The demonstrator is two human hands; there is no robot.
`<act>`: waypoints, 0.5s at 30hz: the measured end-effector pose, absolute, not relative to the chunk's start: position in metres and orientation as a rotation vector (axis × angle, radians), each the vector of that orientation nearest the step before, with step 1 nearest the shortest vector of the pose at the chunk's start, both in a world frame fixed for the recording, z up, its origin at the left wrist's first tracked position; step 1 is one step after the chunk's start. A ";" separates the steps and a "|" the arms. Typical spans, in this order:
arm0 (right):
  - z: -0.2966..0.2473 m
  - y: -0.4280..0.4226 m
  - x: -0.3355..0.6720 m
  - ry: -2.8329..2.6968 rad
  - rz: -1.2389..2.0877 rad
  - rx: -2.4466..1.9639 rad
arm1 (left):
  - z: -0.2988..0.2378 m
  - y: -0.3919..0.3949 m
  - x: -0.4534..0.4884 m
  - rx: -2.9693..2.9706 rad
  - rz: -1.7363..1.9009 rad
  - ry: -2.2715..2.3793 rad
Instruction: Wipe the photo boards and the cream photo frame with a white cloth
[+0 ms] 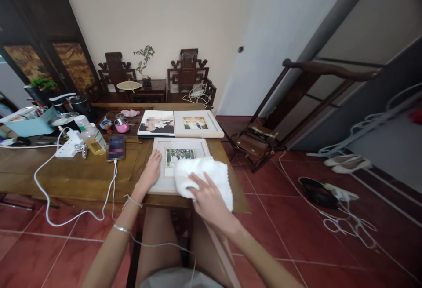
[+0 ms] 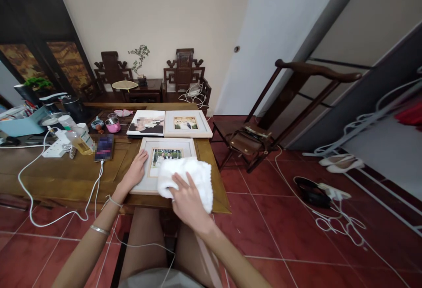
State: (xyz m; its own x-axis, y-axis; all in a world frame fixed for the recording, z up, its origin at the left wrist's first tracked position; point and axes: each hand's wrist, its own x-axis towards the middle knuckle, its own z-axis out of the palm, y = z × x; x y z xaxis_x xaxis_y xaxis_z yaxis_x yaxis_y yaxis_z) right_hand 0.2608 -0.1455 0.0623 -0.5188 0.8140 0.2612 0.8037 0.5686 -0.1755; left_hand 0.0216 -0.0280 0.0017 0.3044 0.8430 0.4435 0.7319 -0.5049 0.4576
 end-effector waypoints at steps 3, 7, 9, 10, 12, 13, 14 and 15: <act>0.060 -0.138 0.301 -2.458 0.004 -1.418 | 0.000 -0.029 0.023 2.399 0.965 1.449; 0.060 -0.090 0.312 -2.409 -0.034 -1.519 | -0.002 -0.030 0.025 2.387 0.953 1.470; 0.065 -0.056 0.295 -2.413 -0.043 -1.547 | -0.001 -0.030 0.025 2.391 0.935 1.478; 0.069 -0.039 0.282 -2.439 -0.050 -1.535 | -0.001 -0.030 0.025 2.397 0.921 1.478; 0.075 -0.010 0.250 -2.554 -0.048 -1.415 | 0.002 -0.030 0.025 2.412 0.900 1.478; 0.077 0.001 0.234 -2.596 -0.041 -1.353 | 0.003 -0.030 0.025 2.419 0.898 1.473; 0.078 0.010 0.218 -2.643 -0.029 -1.290 | 0.005 -0.030 0.025 2.424 0.900 1.461; 0.078 0.016 0.205 -2.678 -0.016 -1.243 | 0.007 -0.030 0.026 2.429 0.904 1.442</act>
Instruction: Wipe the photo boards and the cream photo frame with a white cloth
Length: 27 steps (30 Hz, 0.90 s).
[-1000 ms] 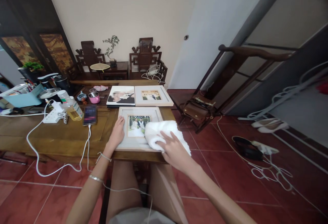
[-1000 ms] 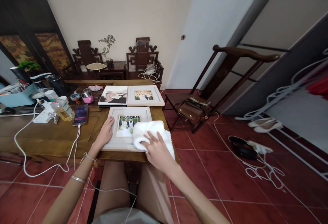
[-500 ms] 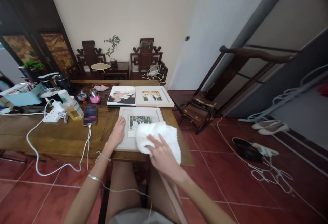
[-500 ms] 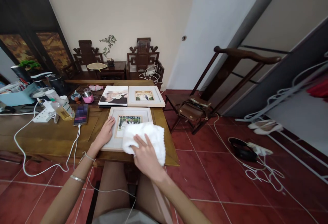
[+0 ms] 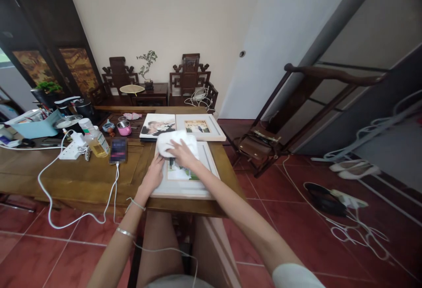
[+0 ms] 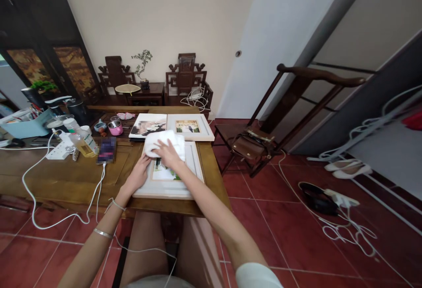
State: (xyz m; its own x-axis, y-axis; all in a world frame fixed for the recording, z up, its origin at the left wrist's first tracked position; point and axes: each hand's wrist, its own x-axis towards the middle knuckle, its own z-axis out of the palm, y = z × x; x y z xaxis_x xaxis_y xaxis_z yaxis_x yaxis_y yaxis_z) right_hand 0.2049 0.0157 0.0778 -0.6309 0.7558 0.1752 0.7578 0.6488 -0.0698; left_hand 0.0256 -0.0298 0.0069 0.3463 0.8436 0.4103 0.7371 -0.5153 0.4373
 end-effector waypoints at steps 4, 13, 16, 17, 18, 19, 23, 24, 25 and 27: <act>0.073 0.022 0.191 -2.731 0.014 -1.231 | 0.009 -0.029 0.027 2.413 0.871 1.432; 0.085 0.007 0.308 -2.666 -0.014 -1.577 | 0.002 -0.029 0.027 2.379 0.824 1.543; 0.086 -0.029 0.320 -2.700 0.004 -1.553 | 0.004 -0.032 0.029 2.388 0.804 1.566; 0.085 -0.046 0.320 -2.718 0.015 -1.532 | 0.005 -0.033 0.030 2.385 0.793 1.580; 0.085 -0.065 0.320 -2.734 0.027 -1.507 | 0.005 -0.034 0.031 2.380 0.782 1.594; 0.084 -0.084 0.319 -2.744 0.037 -1.486 | 0.006 -0.035 0.031 2.377 0.772 1.605; 0.080 -0.142 0.318 -2.726 0.111 -1.424 | 0.009 -0.037 0.031 2.405 0.727 1.601; 0.078 -0.146 0.317 -2.706 0.116 -1.426 | 0.010 -0.037 0.031 2.414 0.713 1.596; 0.075 -0.145 0.317 -2.680 0.109 -1.437 | 0.011 -0.037 0.031 2.420 0.702 1.592; 0.070 -0.126 0.315 -2.623 0.072 -1.476 | 0.014 -0.037 0.030 2.425 0.690 1.587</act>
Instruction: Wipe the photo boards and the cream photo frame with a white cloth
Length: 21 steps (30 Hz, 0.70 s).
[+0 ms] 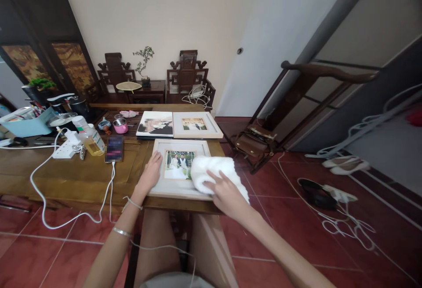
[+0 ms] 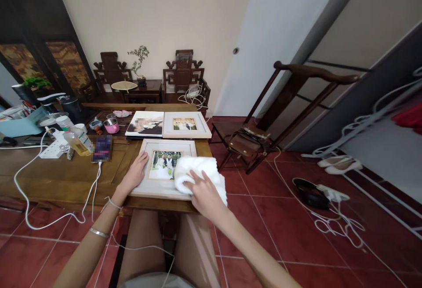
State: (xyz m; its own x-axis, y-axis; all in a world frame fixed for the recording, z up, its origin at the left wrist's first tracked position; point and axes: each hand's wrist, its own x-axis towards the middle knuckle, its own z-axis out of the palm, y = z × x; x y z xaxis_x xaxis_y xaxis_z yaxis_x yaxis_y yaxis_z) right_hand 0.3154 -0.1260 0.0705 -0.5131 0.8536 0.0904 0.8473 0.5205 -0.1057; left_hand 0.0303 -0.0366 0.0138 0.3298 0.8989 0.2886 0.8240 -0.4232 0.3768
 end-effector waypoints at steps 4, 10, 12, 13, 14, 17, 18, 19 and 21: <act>0.071 -0.054 0.305 -2.548 -0.009 -1.609 | 0.016 -0.037 0.030 2.428 0.677 1.586; 0.081 -0.008 0.294 -2.555 -0.045 -1.637 | 0.007 -0.037 0.030 2.409 0.747 1.606; 0.081 -0.029 0.298 -2.611 -0.016 -1.584 | 0.004 -0.037 0.030 2.393 0.774 1.613; 0.081 -0.045 0.301 -2.646 0.015 -1.548 | 0.003 -0.037 0.030 2.384 0.785 1.616; 0.082 -0.064 0.304 -2.678 0.059 -1.513 | 0.002 -0.038 0.031 2.375 0.795 1.617; 0.089 -0.124 0.310 -2.728 0.244 -1.457 | 0.002 -0.038 0.032 2.355 0.813 1.618; 0.092 -0.141 0.310 -2.733 0.305 -1.452 | 0.002 -0.037 0.032 2.353 0.810 1.620; 0.094 -0.154 0.308 -2.735 0.357 -1.440 | 0.003 -0.037 0.032 2.354 0.803 1.622; 0.094 -0.167 0.302 -2.730 0.409 -1.401 | 0.004 -0.037 0.032 2.363 0.779 1.626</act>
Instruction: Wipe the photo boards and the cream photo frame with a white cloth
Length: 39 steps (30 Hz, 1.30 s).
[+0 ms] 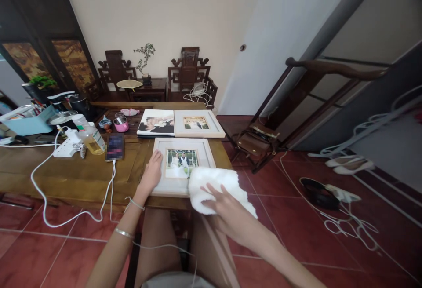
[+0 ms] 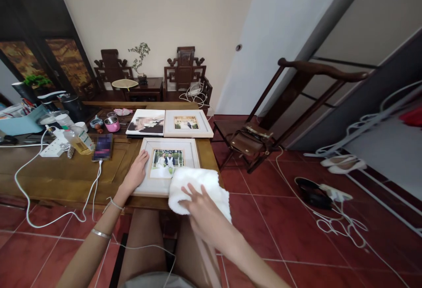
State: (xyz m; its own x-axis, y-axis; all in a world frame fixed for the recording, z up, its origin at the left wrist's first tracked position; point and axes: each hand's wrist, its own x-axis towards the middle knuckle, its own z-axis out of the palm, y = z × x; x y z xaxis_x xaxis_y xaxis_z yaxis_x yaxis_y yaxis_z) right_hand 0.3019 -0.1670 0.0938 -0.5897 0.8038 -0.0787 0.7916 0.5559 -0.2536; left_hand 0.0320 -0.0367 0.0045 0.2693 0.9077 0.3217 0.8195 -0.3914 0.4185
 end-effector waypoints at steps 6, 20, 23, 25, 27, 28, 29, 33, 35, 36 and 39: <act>0.072 -0.096 0.281 -2.605 0.118 -1.430 | 0.010 -0.036 0.030 2.402 0.748 1.605; 0.085 -0.075 0.279 -2.717 0.142 -1.391 | 0.008 -0.037 0.030 2.326 0.818 1.628; 0.097 -0.130 0.282 -2.784 0.286 -1.315 | 0.009 -0.038 0.032 2.326 0.818 1.629; 0.103 -0.155 0.281 -2.799 0.370 -1.282 | 0.010 -0.038 0.032 2.321 0.819 1.637; 0.101 -0.163 0.276 -2.786 0.406 -1.242 | 0.012 -0.039 0.032 2.323 0.809 1.647; 0.098 -0.160 0.273 -2.761 0.394 -1.229 | 0.013 -0.038 0.032 2.330 0.799 1.645; 0.092 -0.152 0.271 -2.729 0.367 -1.228 | 0.014 -0.038 0.032 2.340 0.788 1.641; 0.074 -0.090 0.270 -2.646 0.160 -1.302 | 0.014 -0.034 0.028 2.370 0.757 1.621; 0.074 -0.053 0.273 -2.618 0.037 -1.398 | 0.013 -0.032 0.026 2.377 0.759 1.607; 0.075 -0.036 0.274 -2.598 -0.008 -1.450 | 0.012 -0.031 0.025 2.381 0.762 1.595; 0.081 -0.005 0.275 -2.558 -0.058 -1.547 | 0.008 -0.030 0.023 2.382 0.783 1.579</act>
State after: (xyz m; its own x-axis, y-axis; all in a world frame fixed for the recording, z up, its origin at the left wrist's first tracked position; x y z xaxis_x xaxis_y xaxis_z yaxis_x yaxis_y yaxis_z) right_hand 0.2751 -0.0048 0.0813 -0.4562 0.8772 0.1497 0.8831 0.4670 -0.0453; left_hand 0.0229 -0.0301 0.0080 0.2980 0.8968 0.3271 0.8031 -0.4208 0.4219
